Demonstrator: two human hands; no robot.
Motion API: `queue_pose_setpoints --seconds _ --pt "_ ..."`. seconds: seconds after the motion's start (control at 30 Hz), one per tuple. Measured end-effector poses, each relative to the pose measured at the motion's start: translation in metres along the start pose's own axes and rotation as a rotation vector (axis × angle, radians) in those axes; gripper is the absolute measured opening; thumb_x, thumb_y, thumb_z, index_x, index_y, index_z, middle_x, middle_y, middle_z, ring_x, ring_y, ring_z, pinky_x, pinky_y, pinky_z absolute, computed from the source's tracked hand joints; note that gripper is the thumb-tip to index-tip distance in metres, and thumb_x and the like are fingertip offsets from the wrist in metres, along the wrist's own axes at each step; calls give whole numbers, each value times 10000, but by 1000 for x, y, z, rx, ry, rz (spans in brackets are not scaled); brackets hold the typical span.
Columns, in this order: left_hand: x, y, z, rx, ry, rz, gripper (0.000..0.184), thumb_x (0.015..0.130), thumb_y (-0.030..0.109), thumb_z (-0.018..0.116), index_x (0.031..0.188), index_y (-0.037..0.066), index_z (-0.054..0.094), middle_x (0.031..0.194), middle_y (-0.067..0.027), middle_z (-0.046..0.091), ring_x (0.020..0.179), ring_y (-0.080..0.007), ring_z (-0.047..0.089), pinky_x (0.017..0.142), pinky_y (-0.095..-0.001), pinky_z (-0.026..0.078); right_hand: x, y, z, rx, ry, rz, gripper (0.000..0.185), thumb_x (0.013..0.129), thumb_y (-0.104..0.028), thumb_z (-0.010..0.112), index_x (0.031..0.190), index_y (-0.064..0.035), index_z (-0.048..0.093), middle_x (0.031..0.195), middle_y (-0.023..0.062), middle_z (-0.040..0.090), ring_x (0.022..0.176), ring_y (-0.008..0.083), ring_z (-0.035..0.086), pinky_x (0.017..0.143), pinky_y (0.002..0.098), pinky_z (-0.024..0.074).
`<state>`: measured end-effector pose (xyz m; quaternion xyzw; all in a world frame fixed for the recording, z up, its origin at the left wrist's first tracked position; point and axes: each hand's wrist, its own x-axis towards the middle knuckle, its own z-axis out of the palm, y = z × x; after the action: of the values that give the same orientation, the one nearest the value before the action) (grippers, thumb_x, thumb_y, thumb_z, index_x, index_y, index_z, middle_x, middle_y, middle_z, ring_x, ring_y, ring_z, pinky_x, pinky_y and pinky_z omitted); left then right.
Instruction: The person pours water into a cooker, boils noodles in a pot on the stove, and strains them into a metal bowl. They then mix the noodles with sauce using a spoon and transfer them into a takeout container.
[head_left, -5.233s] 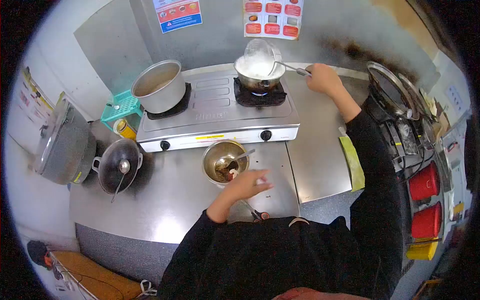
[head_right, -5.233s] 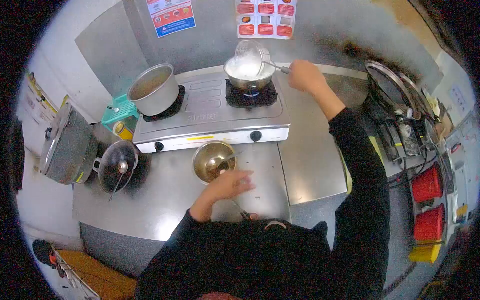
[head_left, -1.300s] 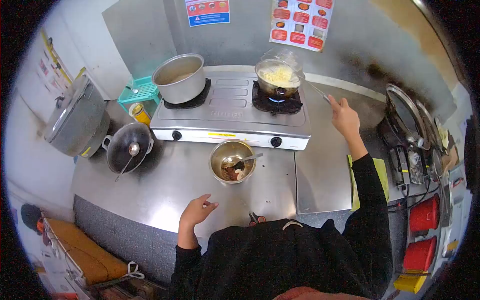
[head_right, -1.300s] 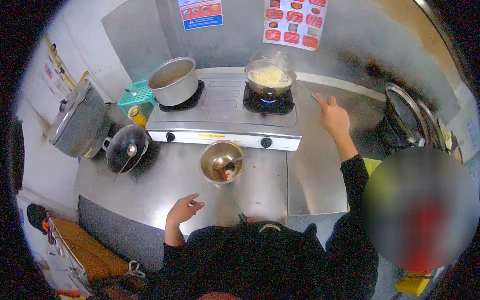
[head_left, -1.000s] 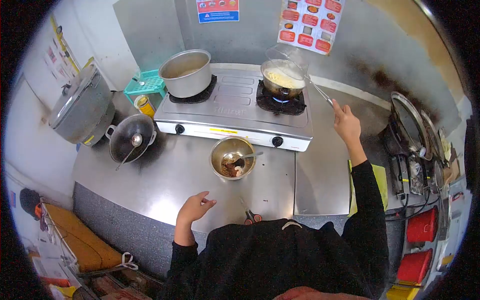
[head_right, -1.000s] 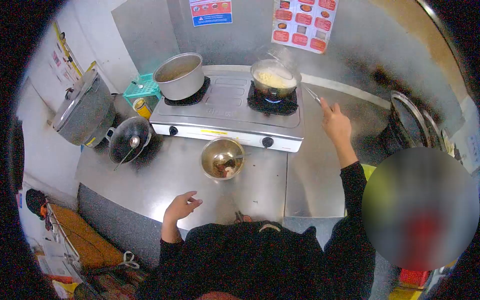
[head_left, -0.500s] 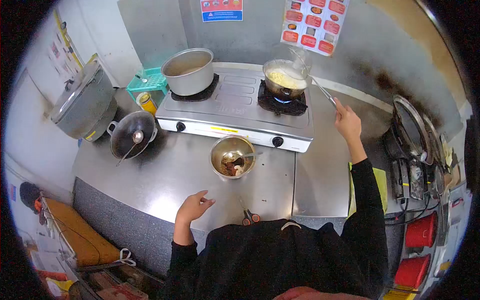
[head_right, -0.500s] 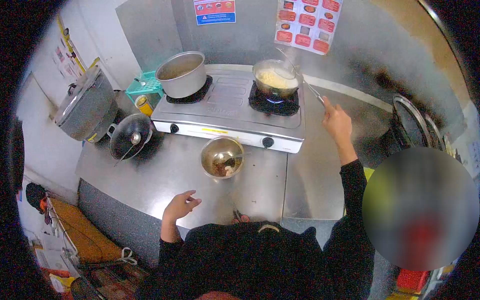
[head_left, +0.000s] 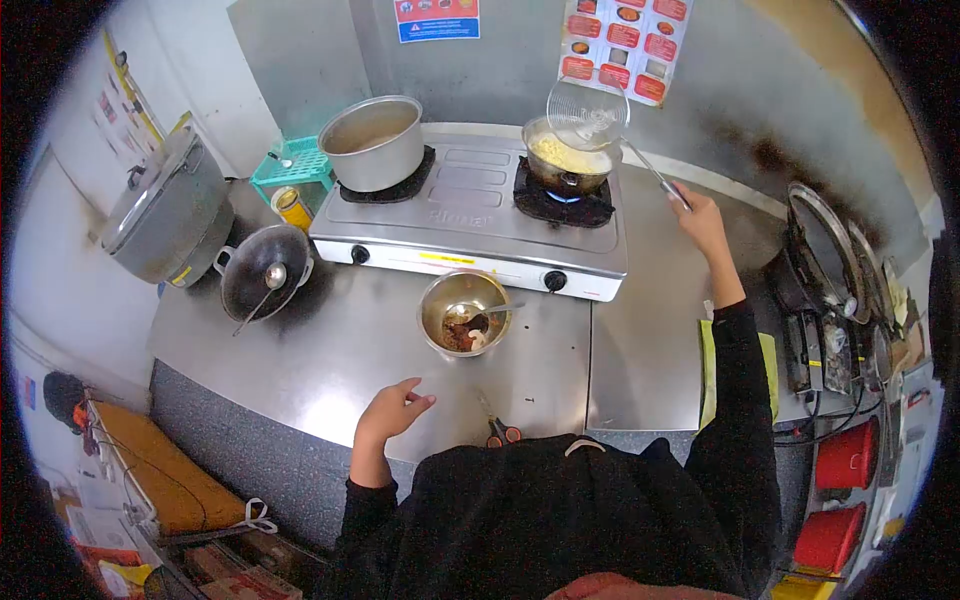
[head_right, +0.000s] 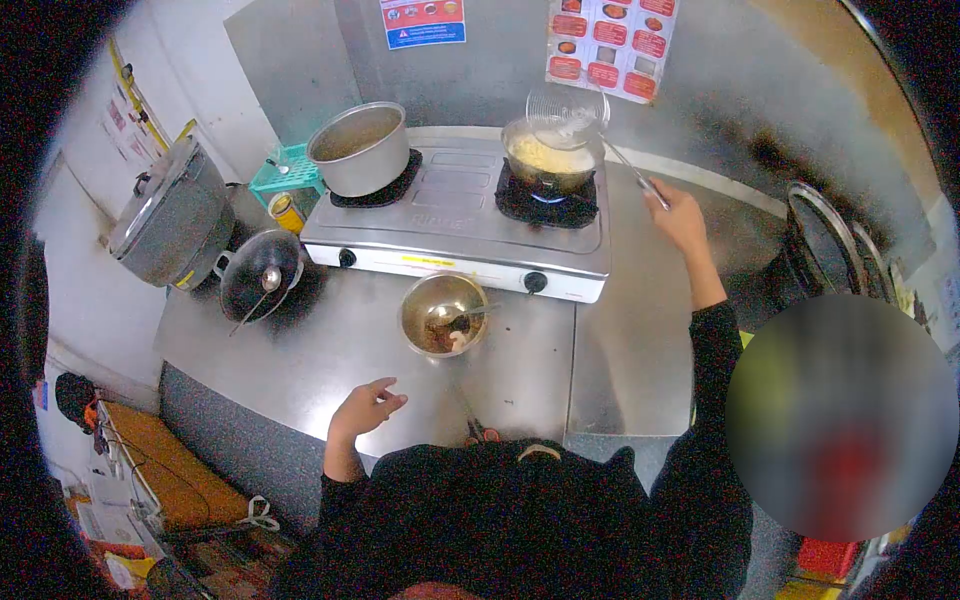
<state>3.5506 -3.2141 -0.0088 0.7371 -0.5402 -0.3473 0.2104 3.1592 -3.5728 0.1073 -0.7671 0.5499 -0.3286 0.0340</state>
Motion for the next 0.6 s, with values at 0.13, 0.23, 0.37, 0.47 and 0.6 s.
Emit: queue_pose_setpoints --seconds 0.13,0.23,0.37,0.47,0.6 --pt "5 -1 3 -6 -20 -19 523 769 312 597 1137 -37 468 796 -155 624 598 -182 590 583 -286 470 14 8 8 94 -90 -27 335 787 -340 518 1031 -122 589 854 187 599 785 345 575 710 364 442" --pt "7 4 3 -32 -53 -49 552 751 356 593 1118 -40 482 844 -197 610 798 -303 597 719 -335 455 18 -5 14 15 -191 -11 312 813 -294 508 1001 -60 595 717 148 601 663 200 564 633 317 431" --pt "12 10 6 8 -59 -4 520 772 309 599 1141 -33 468 794 -149 622 586 -173 585 569 -279 468 29 -17 12 38 -381 136 321 815 -309 505 991 -57 599 611 136 557 524 184 496 530 343 418" --pt "19 5 12 9 -91 0 524 775 314 598 1144 -33 464 802 -151 621 589 -172 584 560 -276 468 36 -33 -7 -60 -449 180 354 827 -357 428 936 -76 615 766 202 583 721 361 555 694 393 452" --pt "25 12 15 -30 -125 12 539 769 332 593 1138 -39 463 819 -173 617 693 -235 593 633 -307 462 46 -45 -13 -323 -580 -78 385 838 -341 387 873 -37 621 829 233 571 779 381 541 715 409 446"
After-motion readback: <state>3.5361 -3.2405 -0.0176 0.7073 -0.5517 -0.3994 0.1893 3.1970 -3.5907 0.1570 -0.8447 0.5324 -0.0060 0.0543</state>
